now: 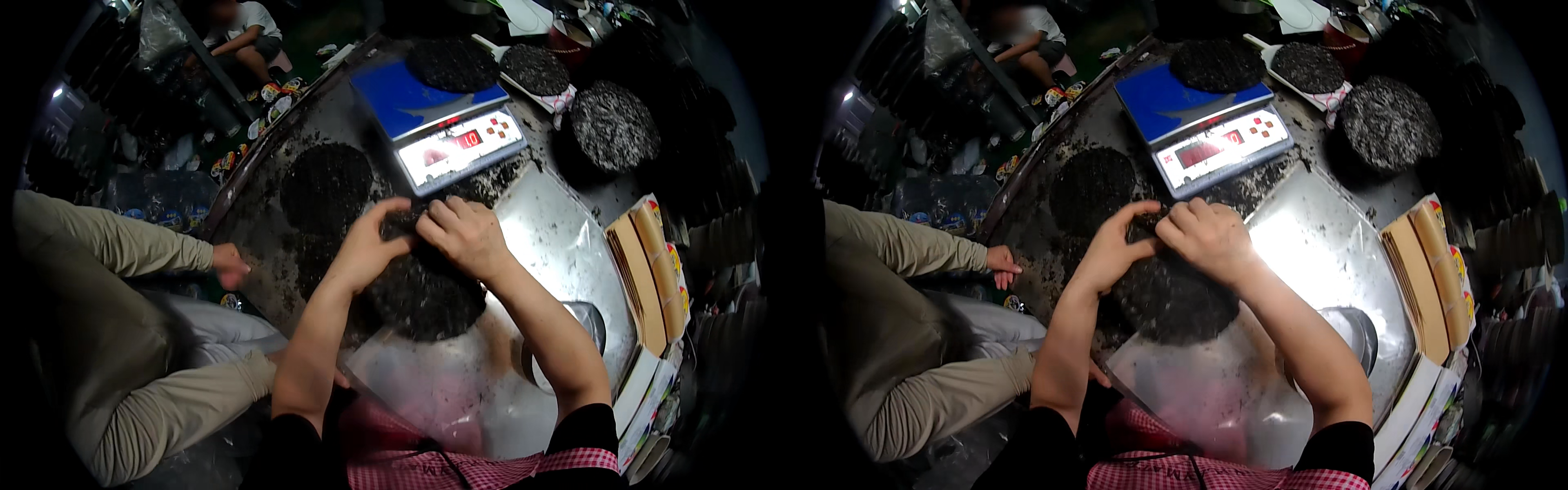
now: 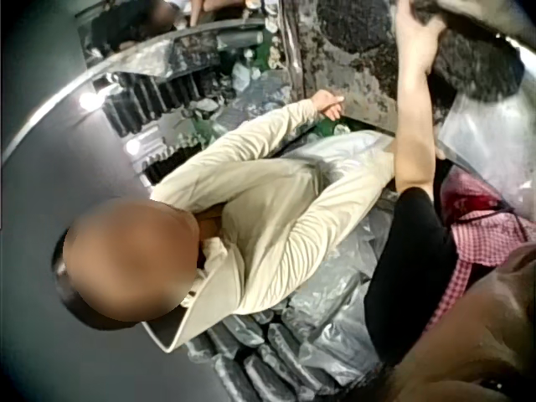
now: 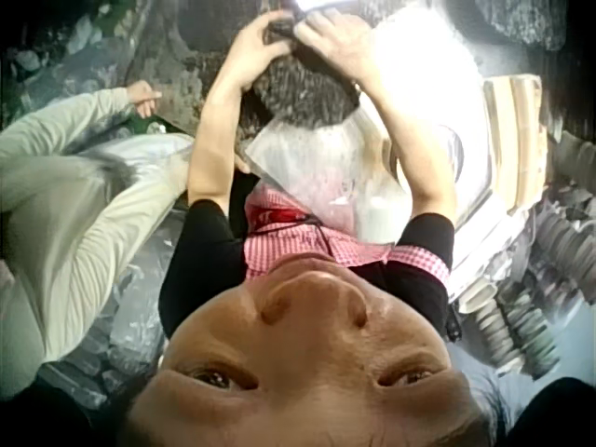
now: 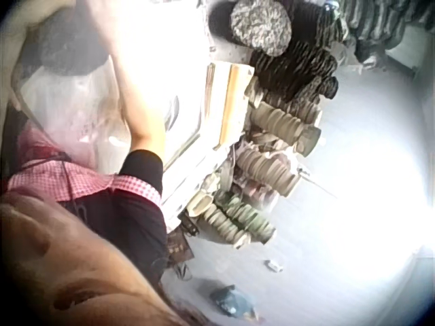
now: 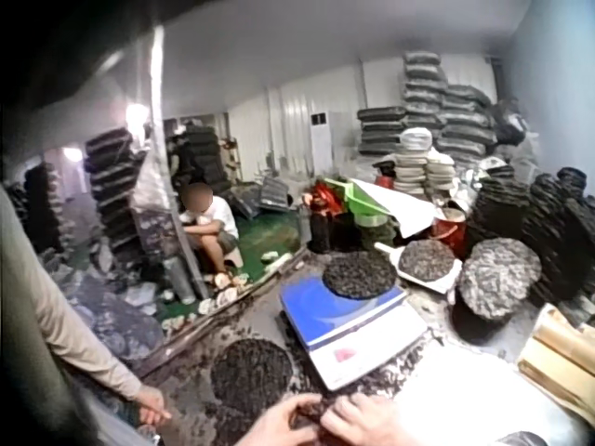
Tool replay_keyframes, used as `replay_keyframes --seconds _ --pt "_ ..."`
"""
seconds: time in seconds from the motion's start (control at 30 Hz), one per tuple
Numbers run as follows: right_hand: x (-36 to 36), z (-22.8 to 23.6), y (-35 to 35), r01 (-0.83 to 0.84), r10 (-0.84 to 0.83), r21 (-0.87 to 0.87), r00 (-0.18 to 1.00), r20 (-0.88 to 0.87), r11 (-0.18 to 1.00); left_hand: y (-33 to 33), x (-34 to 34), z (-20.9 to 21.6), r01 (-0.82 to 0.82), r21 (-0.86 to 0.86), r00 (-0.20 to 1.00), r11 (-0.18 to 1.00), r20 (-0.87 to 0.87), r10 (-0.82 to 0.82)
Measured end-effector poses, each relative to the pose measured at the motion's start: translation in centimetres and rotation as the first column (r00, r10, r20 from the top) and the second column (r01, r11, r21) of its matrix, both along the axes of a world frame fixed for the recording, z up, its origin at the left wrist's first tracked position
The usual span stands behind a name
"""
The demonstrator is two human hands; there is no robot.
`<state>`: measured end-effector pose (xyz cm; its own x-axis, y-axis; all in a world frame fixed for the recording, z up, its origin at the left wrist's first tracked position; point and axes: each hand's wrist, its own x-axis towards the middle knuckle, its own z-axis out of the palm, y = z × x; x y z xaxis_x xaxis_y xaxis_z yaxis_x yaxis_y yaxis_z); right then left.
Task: The person weighs compressed tea cakes on a digital scale, wraps them in plastic film using circular metal molds for shaping, and applies adhesive labels to the finished packages.
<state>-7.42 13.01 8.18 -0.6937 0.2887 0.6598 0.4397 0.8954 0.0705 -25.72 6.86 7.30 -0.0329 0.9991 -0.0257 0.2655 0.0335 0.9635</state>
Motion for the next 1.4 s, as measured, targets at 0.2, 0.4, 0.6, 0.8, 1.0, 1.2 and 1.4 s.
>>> replay_keyframes --seconds 0.2,0.4,0.6,0.8,1.0,1.2,1.4 --pt "-0.6 1.7 16.2 0.214 -0.325 -0.271 0.813 -0.482 0.938 -0.7 -4.5 -2.7 -0.033 -0.036 0.967 0.999 -0.252 0.023" --pt "-1.9 -2.1 25.5 0.591 -0.426 -0.402 0.796 0.429 0.700 2.4 -8.1 -4.4 -0.319 -0.067 0.410 0.945 -0.909 0.074" --pt "6.8 -2.0 22.8 0.342 -0.438 -0.325 0.849 -0.295 0.882 4.1 -6.3 -3.5 -0.246 -0.124 0.325 0.961 -0.945 -0.039" --pt "9.3 -0.5 20.8 0.374 -0.486 -0.405 0.846 -0.218 0.834 2.7 -8.3 0.5 -0.441 0.545 0.540 0.713 -0.473 0.696" --pt "3.6 1.1 23.2 0.292 -0.337 -0.268 0.931 -0.139 0.918 2.6 -8.1 2.8 -0.583 0.525 0.781 0.620 0.148 0.607" --pt "2.9 -1.9 23.4 0.357 -0.264 -0.300 0.914 0.309 0.885 5.3 -5.3 4.2 -0.477 0.678 0.823 0.559 0.121 0.555" --pt "9.5 0.0 11.6 0.194 -0.288 -0.492 0.950 -0.122 0.849 11.2 -1.1 5.2 0.009 0.684 0.419 0.730 -0.665 0.618"
